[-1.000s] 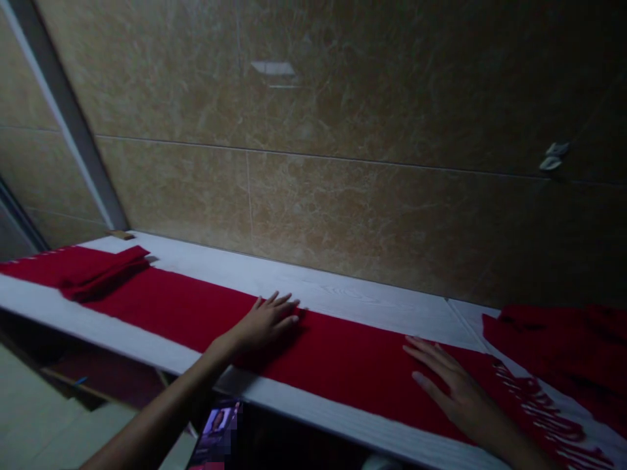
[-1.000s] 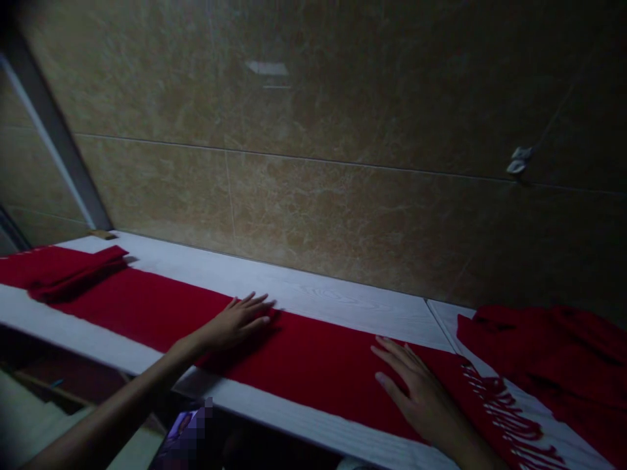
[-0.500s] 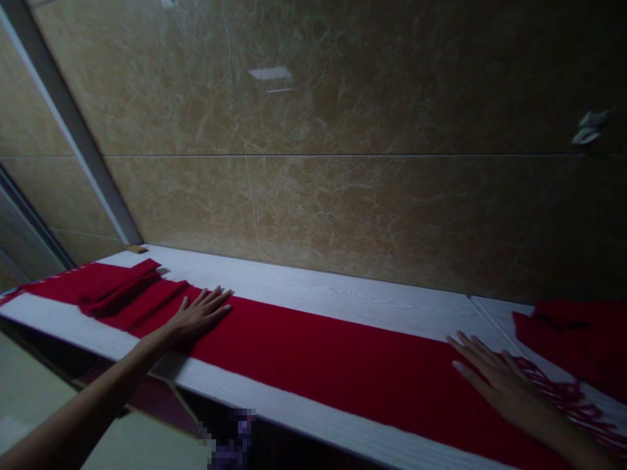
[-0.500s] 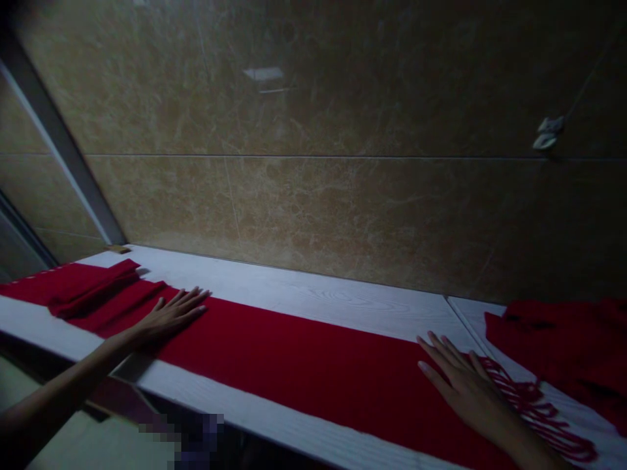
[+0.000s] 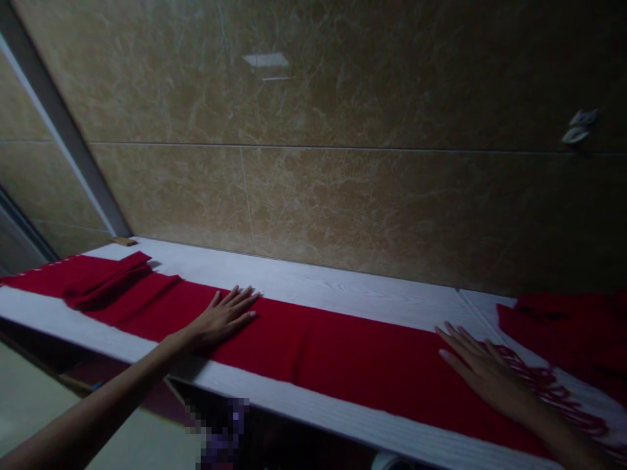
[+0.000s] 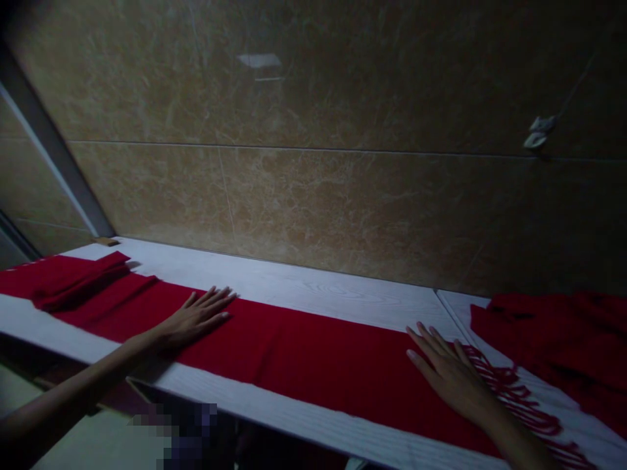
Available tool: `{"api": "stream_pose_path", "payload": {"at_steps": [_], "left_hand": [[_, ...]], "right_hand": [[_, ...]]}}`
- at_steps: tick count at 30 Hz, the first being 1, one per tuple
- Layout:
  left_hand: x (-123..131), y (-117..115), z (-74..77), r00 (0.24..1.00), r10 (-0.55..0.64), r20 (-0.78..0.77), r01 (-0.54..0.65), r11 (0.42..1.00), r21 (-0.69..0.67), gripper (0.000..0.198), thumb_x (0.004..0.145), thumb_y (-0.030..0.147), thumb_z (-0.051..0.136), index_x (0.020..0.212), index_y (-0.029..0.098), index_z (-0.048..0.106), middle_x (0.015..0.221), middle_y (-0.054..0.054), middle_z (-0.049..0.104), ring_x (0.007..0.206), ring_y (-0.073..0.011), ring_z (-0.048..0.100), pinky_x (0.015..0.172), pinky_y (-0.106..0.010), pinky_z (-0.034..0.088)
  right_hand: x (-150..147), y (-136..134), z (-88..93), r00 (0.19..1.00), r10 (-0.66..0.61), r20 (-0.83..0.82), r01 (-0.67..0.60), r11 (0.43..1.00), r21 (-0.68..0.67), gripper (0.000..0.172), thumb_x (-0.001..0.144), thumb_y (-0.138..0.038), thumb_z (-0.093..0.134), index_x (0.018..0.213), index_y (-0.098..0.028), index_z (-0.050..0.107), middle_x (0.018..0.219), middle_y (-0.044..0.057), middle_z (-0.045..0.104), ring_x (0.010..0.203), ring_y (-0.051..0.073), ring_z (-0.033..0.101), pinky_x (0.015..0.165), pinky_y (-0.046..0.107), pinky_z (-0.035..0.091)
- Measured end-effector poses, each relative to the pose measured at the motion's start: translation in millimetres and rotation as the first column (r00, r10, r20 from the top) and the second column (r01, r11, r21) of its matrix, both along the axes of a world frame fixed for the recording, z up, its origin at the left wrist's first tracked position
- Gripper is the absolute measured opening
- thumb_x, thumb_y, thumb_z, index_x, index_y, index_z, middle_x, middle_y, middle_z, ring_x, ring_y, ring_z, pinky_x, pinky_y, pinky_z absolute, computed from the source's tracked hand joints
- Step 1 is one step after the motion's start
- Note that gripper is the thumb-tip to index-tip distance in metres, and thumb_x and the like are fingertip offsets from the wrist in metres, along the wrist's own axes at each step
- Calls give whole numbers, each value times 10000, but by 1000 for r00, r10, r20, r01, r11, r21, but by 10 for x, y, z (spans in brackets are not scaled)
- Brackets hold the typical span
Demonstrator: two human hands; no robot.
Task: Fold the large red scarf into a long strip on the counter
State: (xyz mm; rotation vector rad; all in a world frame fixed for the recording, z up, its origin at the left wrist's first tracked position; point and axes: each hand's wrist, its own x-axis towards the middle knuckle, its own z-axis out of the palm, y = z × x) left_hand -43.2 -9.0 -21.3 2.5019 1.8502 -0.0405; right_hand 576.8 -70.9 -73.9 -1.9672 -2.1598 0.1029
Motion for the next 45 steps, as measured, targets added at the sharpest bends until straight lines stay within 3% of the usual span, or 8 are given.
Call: {"api": "stream_pose_path", "payload": {"at_steps": [3, 6, 10, 17, 32, 40, 42, 45], "left_hand": [[39, -8, 6, 999, -32, -18, 32, 999, -25, 627, 1068, 619, 216, 1646, 381, 265, 1717, -45, 231, 1598, -406, 144, 1210, -716, 220], [-47, 21, 67, 999, 40, -19, -41, 997, -58, 652, 1054, 635, 210, 1650, 374, 239, 1726, -27, 202, 1600, -409, 109, 1219, -704, 209], [-107, -16, 131, 997, 81, -3, -81, 993, -84, 718, 1039, 667, 166, 1669, 322, 183, 1737, -47, 124, 1602, -417, 49, 1219, -732, 144], [-95, -71, 88, 993, 117, 8, -116, 991, -65, 703, 1047, 646, 251, 1673, 330, 197, 1736, -45, 132, 1607, -397, 47, 1225, -731, 137], [-129, -67, 43, 997, 64, 46, -63, 998, -21, 734, 1044, 628, 257, 1672, 248, 262, 1736, -117, 150, 1604, -427, 65, 1206, -763, 120], [-130, -61, 41, 995, 80, 52, -79, 997, -26, 727, 1040, 648, 248, 1674, 293, 246, 1743, -69, 159, 1604, -423, 79, 1222, -740, 119], [-135, -47, 26, 995, 98, 36, -96, 995, -33, 727, 1036, 639, 257, 1675, 293, 239, 1746, -63, 150, 1605, -418, 72, 1227, -730, 118], [-148, -31, 5, 994, 107, 18, -106, 993, -44, 740, 1032, 650, 230, 1680, 291, 218, 1751, -58, 131, 1610, -403, 55, 1235, -711, 114]], "right_hand": [[-79, -58, 120, 1000, 24, 16, -24, 999, -25, 763, 963, -717, 259, 1568, -311, 486, 1653, 61, 362, 1555, 330, 263, 1255, 629, 240], [-99, -90, 176, 999, 22, 32, -21, 999, -39, 730, 984, -670, 260, 1575, -296, 472, 1664, 63, 335, 1565, 328, 246, 1256, 642, 231], [-28, -75, 123, 998, -25, 54, 27, 999, -44, 749, 980, -643, 236, 1583, -257, 457, 1682, 76, 310, 1575, 334, 222, 1260, 668, 200], [88, -28, -6, 998, -24, 58, 25, 999, -31, 787, 948, -687, 235, 1572, -266, 464, 1674, 67, 355, 1574, 331, 245, 1266, 643, 225], [122, 1, -45, 1000, -18, 14, 18, 1000, 20, 799, 947, -720, 250, 1552, -258, 492, 1646, 101, 415, 1550, 357, 322, 1227, 678, 277], [83, -21, -6, 999, -33, 32, 32, 999, 29, 768, 945, -710, 265, 1522, -268, 513, 1626, 113, 459, 1536, 371, 357, 1207, 680, 317], [56, -46, 33, 999, -28, 23, 26, 997, 74, 742, 952, -696, 268, 1493, -264, 534, 1610, 124, 483, 1519, 378, 388, 1198, 676, 334], [21, -94, 119, 999, -22, 38, 12, 973, 229, 654, 982, -636, 287, 1370, -221, 610, 1458, 169, 610, 1370, 367, 557, 1143, 596, 434]]}}
